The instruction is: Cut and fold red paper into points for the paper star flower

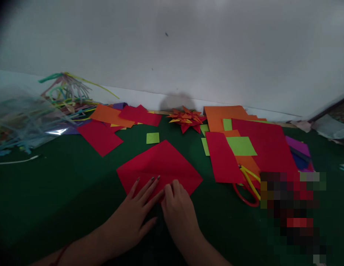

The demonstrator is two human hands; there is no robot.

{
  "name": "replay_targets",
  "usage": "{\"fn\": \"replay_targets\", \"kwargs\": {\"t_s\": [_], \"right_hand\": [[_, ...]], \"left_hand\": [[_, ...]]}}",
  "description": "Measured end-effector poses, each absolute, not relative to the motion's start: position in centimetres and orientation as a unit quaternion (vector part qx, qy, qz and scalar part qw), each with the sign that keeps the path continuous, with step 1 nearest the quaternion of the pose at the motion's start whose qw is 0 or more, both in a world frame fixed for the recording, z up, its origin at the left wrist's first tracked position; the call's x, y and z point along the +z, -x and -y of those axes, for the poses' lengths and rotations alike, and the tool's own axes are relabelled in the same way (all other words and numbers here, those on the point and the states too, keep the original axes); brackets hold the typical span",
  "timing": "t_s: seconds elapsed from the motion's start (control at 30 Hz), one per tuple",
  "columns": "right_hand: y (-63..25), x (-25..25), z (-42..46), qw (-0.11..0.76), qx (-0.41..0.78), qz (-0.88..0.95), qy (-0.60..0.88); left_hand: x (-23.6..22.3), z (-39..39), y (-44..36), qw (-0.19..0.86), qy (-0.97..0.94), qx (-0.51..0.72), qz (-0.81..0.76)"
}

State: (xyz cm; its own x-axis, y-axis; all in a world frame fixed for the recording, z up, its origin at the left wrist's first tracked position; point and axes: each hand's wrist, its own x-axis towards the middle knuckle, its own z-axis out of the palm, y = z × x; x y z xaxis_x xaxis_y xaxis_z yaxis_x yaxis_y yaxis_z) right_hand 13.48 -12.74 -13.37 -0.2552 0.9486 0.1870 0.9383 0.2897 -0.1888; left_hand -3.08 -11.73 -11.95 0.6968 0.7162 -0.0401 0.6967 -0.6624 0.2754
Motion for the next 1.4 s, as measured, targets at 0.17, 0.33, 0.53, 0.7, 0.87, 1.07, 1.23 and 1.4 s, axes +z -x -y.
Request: {"fn": "replay_targets", "kwargs": {"t_s": [0.17, 0.33, 0.53, 0.7, 0.87, 1.07, 1.23, 1.4], "right_hand": [[-13.2, -13.4, 12.9, 0.085, -0.011, 0.825, 0.559], [-13.1, -12.8, 12.9, 0.106, 0.036, 0.799, 0.591], [-13.1, -12.7, 12.8, 0.107, 0.05, 0.794, 0.596], [-13.2, -12.9, 12.7, 0.105, 0.036, 0.796, 0.595], [-13.2, -12.8, 12.8, 0.099, 0.033, 0.796, 0.596], [-13.3, -12.5, 12.8, 0.096, 0.044, 0.795, 0.598], [-13.3, -12.4, 12.8, 0.093, 0.056, 0.793, 0.599], [-13.3, -12.6, 12.7, 0.104, 0.057, 0.797, 0.592]], "left_hand": [[-12.1, 11.9, 2.4, 0.118, -0.899, 0.066, -0.417], [-12.2, 11.4, 1.8, 0.109, -0.885, 0.097, -0.442], [-12.6, 11.1, 2.2, 0.05, -0.88, 0.121, -0.456], [-12.9, 12.3, 3.3, 0.001, -0.884, 0.106, -0.456], [-12.7, 12.6, 4.6, 0.044, -0.843, 0.094, -0.528], [-12.9, 12.0, 5.5, 0.107, -0.807, 0.13, -0.566], [-13.0, 11.5, 6.2, 0.052, -0.814, 0.146, -0.561], [-12.1, 11.3, 6.3, 0.028, -0.833, 0.168, -0.526]]}}
